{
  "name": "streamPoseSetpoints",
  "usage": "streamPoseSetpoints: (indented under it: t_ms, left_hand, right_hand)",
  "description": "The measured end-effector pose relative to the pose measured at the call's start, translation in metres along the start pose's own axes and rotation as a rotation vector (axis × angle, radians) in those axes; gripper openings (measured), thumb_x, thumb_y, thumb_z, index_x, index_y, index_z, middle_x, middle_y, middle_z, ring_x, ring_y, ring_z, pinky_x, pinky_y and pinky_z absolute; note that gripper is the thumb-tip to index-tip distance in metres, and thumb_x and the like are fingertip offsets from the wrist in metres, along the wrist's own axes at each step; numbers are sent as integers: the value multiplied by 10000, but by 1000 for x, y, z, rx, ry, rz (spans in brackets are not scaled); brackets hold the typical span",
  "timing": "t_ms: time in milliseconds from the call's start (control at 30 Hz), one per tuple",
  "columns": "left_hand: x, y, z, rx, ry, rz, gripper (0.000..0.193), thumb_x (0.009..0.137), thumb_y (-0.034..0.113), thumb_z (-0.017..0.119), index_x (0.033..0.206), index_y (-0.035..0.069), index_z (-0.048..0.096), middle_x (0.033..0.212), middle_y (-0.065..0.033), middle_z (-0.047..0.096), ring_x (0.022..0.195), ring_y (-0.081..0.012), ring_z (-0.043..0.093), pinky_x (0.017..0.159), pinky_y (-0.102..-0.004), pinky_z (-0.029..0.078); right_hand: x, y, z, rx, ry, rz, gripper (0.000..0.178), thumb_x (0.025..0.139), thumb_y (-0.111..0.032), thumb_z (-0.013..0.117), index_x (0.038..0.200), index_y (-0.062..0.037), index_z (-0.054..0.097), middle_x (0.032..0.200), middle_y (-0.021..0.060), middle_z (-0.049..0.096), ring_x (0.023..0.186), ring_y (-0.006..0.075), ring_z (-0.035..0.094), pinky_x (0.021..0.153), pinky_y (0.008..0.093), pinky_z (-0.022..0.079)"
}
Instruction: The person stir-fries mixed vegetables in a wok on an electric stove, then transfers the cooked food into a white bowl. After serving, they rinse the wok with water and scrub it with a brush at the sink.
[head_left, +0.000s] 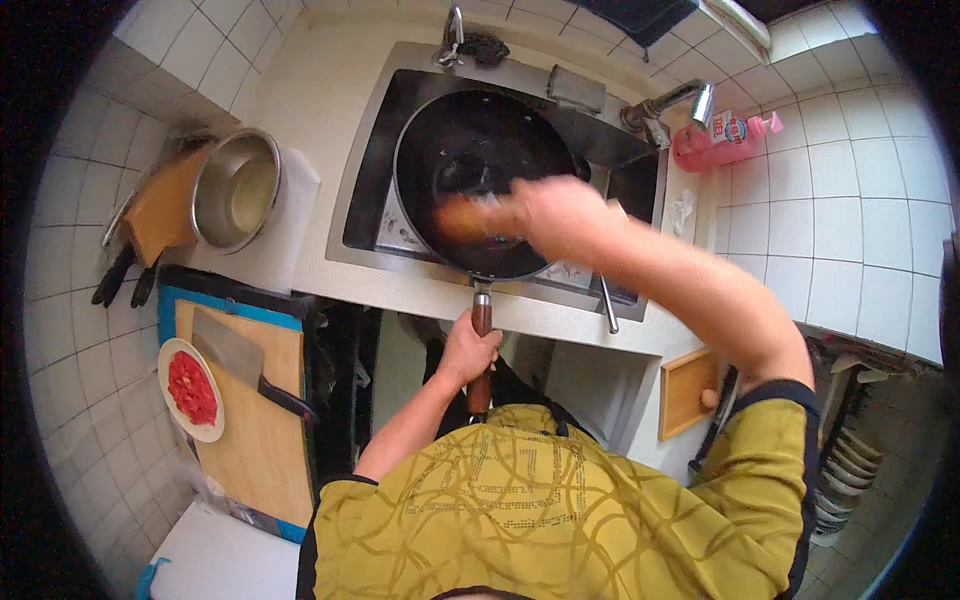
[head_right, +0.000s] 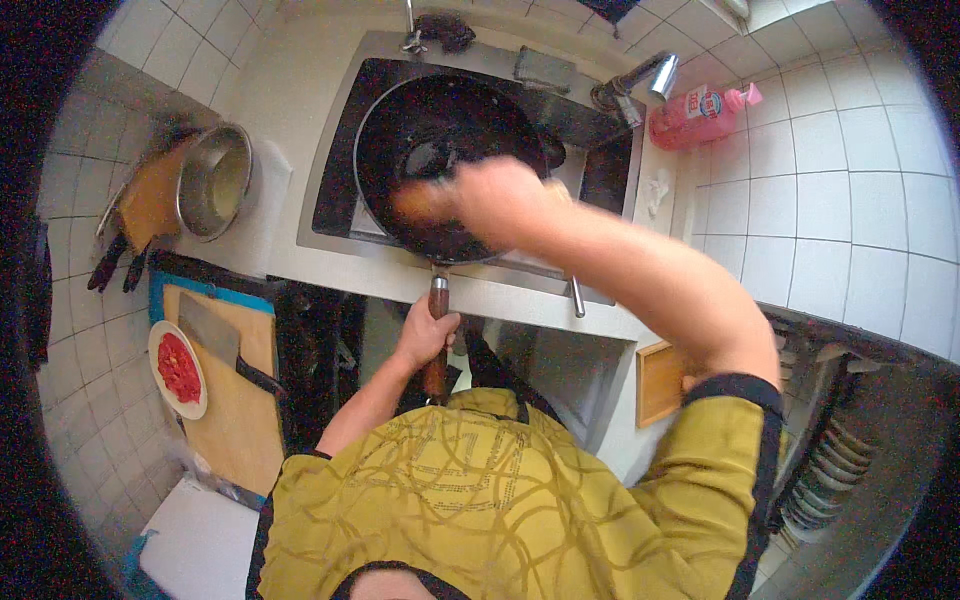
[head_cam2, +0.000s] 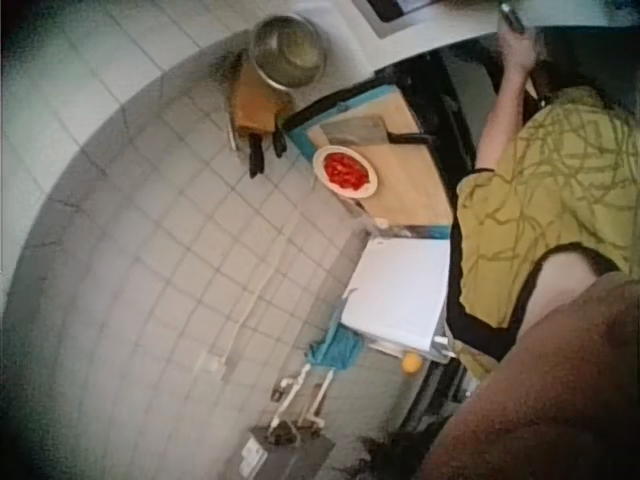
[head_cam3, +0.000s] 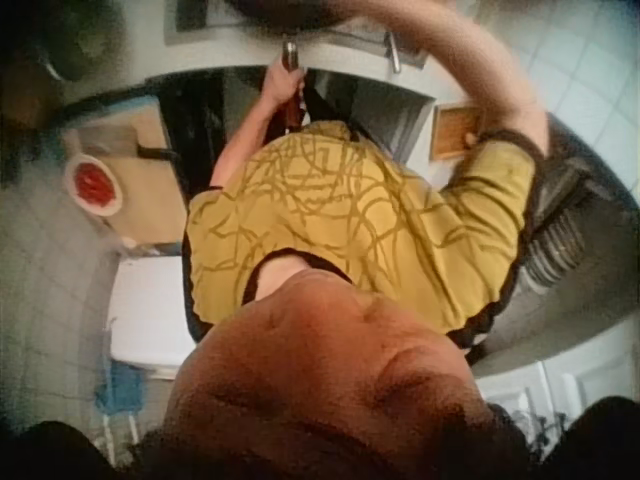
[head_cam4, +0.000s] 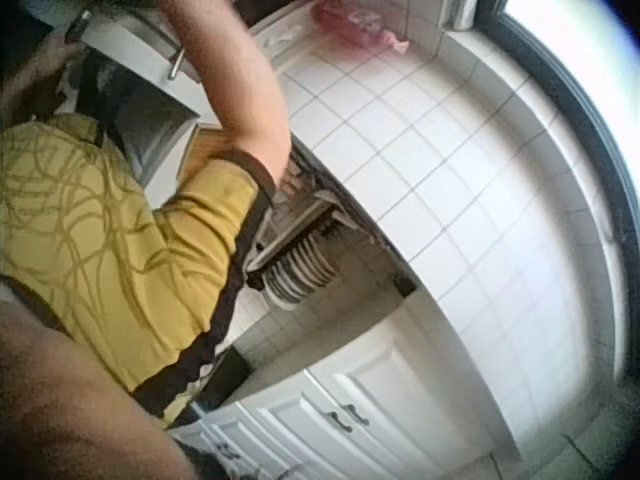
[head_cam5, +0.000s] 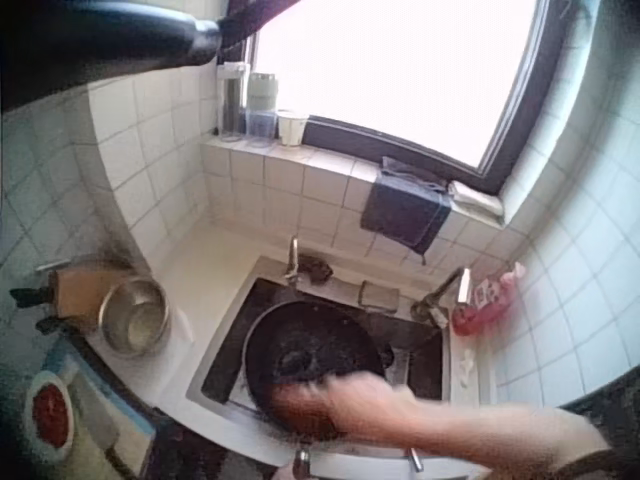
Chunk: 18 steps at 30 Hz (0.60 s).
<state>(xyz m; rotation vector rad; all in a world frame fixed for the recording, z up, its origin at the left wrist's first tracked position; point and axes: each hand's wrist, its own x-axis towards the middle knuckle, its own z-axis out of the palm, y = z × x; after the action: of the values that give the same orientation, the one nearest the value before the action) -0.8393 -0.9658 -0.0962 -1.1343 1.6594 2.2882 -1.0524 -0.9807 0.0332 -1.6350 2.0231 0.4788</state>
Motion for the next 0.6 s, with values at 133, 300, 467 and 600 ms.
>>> streamPoseSetpoints:
  t_ms: [133, 300, 467, 600]
  left_hand:
    - [-2, 0, 2, -9, 21, 20, 196, 750, 76, 554, 860, 12, 405, 609, -63, 492, 459, -135, 507, 407, -285, 452]
    - [1, -5, 1, -30, 4, 61, 186, 735, 74, 555, 841, 18, 413, 595, -50, 490, 454, -127, 501, 397, -278, 448]
    - [-1, 11, -6, 38, 4, 16, 158, 720, 72, 552, 803, 21, 428, 570, -52, 493, 453, -142, 509, 413, -295, 435]
    - [-7, 26, -9, 270, 70, 12, 170, 711, 87, 560, 803, 15, 437, 575, -75, 514, 469, -163, 535, 440, -305, 440]
  right_hand:
    - [61, 84, -31, 76, 214, 161, 636, 652, -30, 593, 1227, -274, 470, 957, 162, 606, 883, 328, 583, 742, 394, 488]
    - [-5, 120, 63, 195, -18, 302, 719, 637, 7, 574, 1292, -239, 407, 1045, 183, 575, 915, 340, 573, 761, 369, 472]
    - [-82, 89, 126, 1049, 299, 388, 794, 629, 22, 618, 1341, -204, 348, 1032, 85, 593, 878, 148, 544, 792, 250, 421]
    - [-105, 68, 169, 1381, 407, 490, 801, 648, -7, 651, 1352, -210, 327, 1137, 96, 555, 944, 172, 547, 834, 270, 423]
